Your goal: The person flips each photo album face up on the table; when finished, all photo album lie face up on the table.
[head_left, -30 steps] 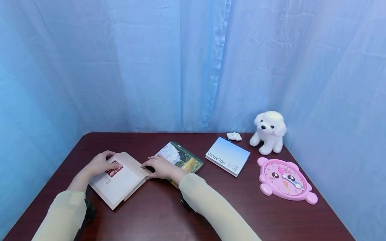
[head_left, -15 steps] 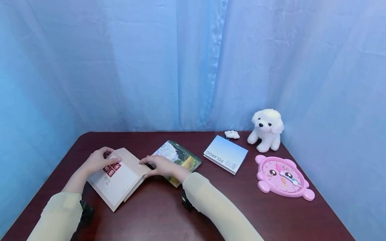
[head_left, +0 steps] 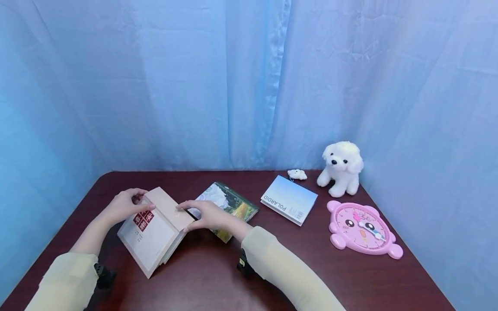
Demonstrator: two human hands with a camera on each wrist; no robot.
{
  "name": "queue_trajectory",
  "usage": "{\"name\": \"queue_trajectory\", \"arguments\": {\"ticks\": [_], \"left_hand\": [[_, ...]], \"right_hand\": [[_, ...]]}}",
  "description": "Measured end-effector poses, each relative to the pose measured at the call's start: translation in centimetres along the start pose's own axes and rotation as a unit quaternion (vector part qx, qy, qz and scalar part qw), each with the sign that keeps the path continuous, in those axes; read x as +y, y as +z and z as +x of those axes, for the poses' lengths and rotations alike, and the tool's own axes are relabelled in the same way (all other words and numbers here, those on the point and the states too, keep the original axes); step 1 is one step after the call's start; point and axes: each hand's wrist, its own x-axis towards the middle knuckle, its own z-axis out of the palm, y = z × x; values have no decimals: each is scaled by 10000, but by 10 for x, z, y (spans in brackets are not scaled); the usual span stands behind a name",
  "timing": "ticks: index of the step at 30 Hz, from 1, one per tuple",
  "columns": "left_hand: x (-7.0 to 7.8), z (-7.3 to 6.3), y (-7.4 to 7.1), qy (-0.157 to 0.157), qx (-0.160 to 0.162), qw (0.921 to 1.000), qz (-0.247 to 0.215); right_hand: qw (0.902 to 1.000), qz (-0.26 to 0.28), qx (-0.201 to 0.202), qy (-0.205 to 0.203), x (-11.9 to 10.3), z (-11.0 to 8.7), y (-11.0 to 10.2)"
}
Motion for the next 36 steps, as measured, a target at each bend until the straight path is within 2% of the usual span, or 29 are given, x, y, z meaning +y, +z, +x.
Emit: {"name": "queue_trajectory", "arguments": {"ticks": [7,12,18,26,31,36], "left_hand": [[13,-5,-7,265,118,9996,47],[17,-6,-11,417,149,9990,14],[17,-10,-17,553,357,9977,-169],[26,-16,-29,638,837,9922,-672],[37,-18,-38,702,1112,9880,-806],[47,-18,-42,791,1206,9839,-1052]], "right_hand": [[9992,266,256,-175,-9,-9,-4],[9960,793,360,-182,-17,-12,-4],[9816,1860,386,-171,-26,-12,-2],[9662,2520,490,-221,-36,-12,-10],[9611,2671,655,-244,-44,-14,-21],[9614,2641,734,-239,-50,-16,-31]]}}
